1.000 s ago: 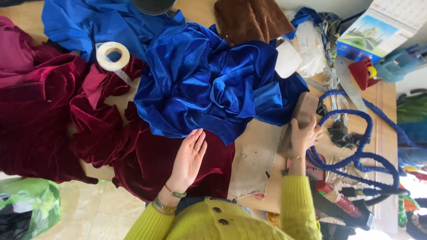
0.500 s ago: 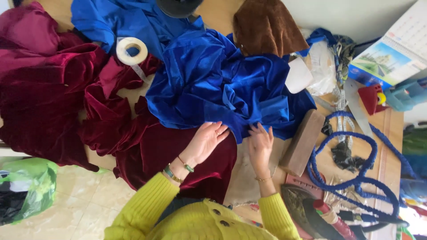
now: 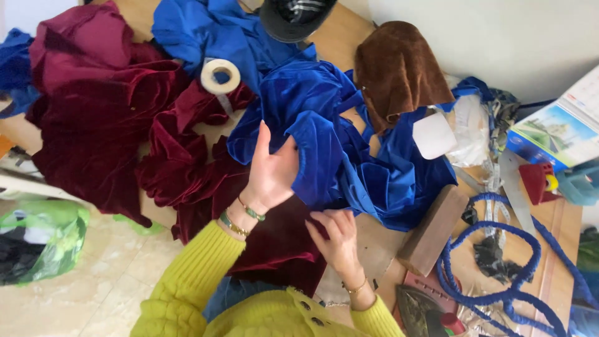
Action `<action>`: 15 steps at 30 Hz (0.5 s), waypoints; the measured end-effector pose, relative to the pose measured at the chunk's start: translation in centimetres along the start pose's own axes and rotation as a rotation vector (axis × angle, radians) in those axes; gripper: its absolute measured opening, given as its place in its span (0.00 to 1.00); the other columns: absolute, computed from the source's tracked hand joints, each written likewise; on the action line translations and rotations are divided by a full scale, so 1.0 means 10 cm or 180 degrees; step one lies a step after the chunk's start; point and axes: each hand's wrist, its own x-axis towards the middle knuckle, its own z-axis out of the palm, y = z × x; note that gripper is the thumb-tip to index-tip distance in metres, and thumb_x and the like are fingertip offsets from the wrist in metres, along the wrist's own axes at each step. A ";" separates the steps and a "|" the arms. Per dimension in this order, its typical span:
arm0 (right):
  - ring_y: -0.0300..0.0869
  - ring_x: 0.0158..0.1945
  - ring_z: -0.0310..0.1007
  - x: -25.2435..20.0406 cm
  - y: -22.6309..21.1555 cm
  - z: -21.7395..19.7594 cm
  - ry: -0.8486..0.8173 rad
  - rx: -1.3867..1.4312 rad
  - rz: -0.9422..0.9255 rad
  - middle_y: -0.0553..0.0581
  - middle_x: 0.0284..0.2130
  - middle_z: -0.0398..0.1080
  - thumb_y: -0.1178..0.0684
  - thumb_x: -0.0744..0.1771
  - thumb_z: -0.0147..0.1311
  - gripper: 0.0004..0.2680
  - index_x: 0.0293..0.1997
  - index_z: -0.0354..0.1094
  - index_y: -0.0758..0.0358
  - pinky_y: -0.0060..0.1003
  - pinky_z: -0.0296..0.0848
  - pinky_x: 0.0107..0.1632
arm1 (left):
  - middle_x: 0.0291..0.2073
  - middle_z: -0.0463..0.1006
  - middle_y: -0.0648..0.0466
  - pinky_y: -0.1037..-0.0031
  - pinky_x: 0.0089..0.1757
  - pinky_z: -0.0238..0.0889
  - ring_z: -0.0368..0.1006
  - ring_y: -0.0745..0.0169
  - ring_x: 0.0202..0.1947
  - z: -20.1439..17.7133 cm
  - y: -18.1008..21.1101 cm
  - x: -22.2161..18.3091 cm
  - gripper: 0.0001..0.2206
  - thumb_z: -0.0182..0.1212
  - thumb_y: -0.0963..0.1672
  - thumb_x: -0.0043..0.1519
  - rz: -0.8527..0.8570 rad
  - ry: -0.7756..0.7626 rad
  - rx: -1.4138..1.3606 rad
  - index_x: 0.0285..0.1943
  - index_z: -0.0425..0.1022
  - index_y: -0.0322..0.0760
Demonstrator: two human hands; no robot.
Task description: The person is arranging blue fabric on a work table, smoothing it out, and then using a steam iron to press it.
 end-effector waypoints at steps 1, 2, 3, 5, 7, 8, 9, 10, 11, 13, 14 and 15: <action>0.47 0.35 0.74 -0.01 -0.04 0.02 -0.0211 0.0183 0.0092 0.50 0.34 0.73 0.55 0.59 0.71 0.12 0.44 0.78 0.55 0.40 0.73 0.38 | 0.67 0.69 0.39 0.47 0.67 0.55 0.66 0.40 0.66 -0.10 0.06 0.01 0.36 0.44 0.65 0.64 -0.0016 0.0017 -0.0008 0.73 0.63 0.44; 0.49 0.36 0.75 -0.01 -0.08 0.03 -0.0424 0.0364 0.0183 0.51 0.35 0.74 0.55 0.60 0.70 0.12 0.45 0.77 0.55 0.40 0.75 0.38 | 0.68 0.67 0.38 0.46 0.67 0.53 0.65 0.39 0.67 -0.20 0.12 0.01 0.38 0.45 0.65 0.63 -0.0031 0.0035 -0.0017 0.74 0.61 0.42; 0.49 0.36 0.75 -0.05 -0.08 0.05 -0.0437 0.0380 0.0169 0.51 0.35 0.74 0.55 0.60 0.70 0.12 0.45 0.77 0.55 0.40 0.75 0.38 | 0.68 0.67 0.38 0.46 0.67 0.53 0.65 0.39 0.67 -0.31 0.17 0.01 0.38 0.45 0.65 0.63 -0.0006 0.0034 -0.0017 0.74 0.61 0.42; 0.47 0.43 0.76 -0.11 -0.08 0.09 -0.0503 0.0247 0.0326 0.50 0.42 0.72 0.56 0.61 0.69 0.16 0.52 0.73 0.56 0.38 0.73 0.42 | 0.66 0.70 0.40 0.50 0.66 0.57 0.67 0.42 0.66 -0.54 0.28 0.01 0.35 0.44 0.62 0.67 0.0017 0.0103 0.0259 0.73 0.63 0.37; 0.48 0.46 0.73 -0.07 -0.10 0.11 -0.0486 0.0004 0.0432 0.52 0.45 0.69 0.54 0.61 0.70 0.18 0.55 0.70 0.57 0.41 0.70 0.45 | 0.65 0.71 0.40 0.50 0.64 0.59 0.68 0.42 0.64 -0.56 0.37 0.02 0.32 0.47 0.58 0.67 0.0083 0.0171 0.0612 0.73 0.62 0.38; 0.49 0.49 0.69 -0.05 -0.12 0.12 -0.0457 -0.0251 0.0554 0.53 0.48 0.66 0.53 0.60 0.70 0.21 0.58 0.68 0.57 0.43 0.67 0.48 | 0.65 0.72 0.41 0.50 0.62 0.62 0.70 0.42 0.63 -0.57 0.41 0.02 0.29 0.51 0.55 0.67 0.0126 0.0246 0.0963 0.74 0.62 0.38; 0.49 0.49 0.69 -0.09 -0.07 0.13 -0.0468 -0.0237 0.0536 0.53 0.48 0.66 0.53 0.60 0.70 0.21 0.58 0.68 0.57 0.43 0.67 0.48 | 0.65 0.72 0.41 0.50 0.62 0.62 0.70 0.42 0.63 -0.57 0.45 0.02 0.29 0.51 0.55 0.67 0.0152 0.0246 0.0964 0.74 0.62 0.38; 0.50 0.54 0.65 -0.13 -0.03 0.14 -0.0590 -0.0436 0.0708 0.54 0.51 0.64 0.51 0.61 0.70 0.22 0.60 0.67 0.55 0.46 0.62 0.53 | 0.63 0.73 0.41 0.50 0.59 0.66 0.73 0.42 0.60 -0.57 0.49 0.02 0.26 0.56 0.49 0.67 0.0209 0.0361 0.1500 0.74 0.62 0.39; 0.50 0.59 0.60 -0.18 0.00 0.15 -0.0711 -0.0634 0.0882 0.55 0.53 0.62 0.48 0.61 0.69 0.23 0.63 0.66 0.53 0.49 0.56 0.58 | 0.62 0.74 0.41 0.50 0.56 0.70 0.76 0.42 0.57 -0.56 0.53 0.01 0.26 0.61 0.43 0.67 0.0264 0.0484 0.2039 0.75 0.61 0.40; 0.46 0.55 0.63 -0.23 0.11 0.17 -0.0653 -0.0764 0.0753 0.50 0.47 0.64 0.48 0.62 0.68 0.19 0.58 0.69 0.50 0.45 0.56 0.57 | 0.61 0.75 0.41 0.53 0.54 0.72 0.77 0.44 0.56 -0.44 0.57 -0.06 0.25 0.61 0.40 0.66 0.0301 0.0635 0.2308 0.73 0.64 0.40; 0.41 0.51 0.66 -0.26 0.16 0.18 -0.0584 -0.0910 0.0640 0.46 0.40 0.67 0.48 0.63 0.67 0.14 0.53 0.73 0.47 0.42 0.56 0.57 | 0.59 0.77 0.41 0.56 0.52 0.73 0.78 0.46 0.55 -0.38 0.58 -0.09 0.24 0.62 0.37 0.65 0.0312 0.0781 0.2573 0.72 0.66 0.39; 0.41 0.51 0.66 -0.29 0.19 0.18 -0.0597 -0.0895 0.0627 0.46 0.40 0.67 0.48 0.63 0.67 0.14 0.53 0.73 0.47 0.42 0.56 0.57 | 0.59 0.77 0.41 0.56 0.52 0.73 0.78 0.46 0.55 -0.34 0.59 -0.13 0.24 0.62 0.37 0.65 0.0332 0.0794 0.2570 0.72 0.66 0.39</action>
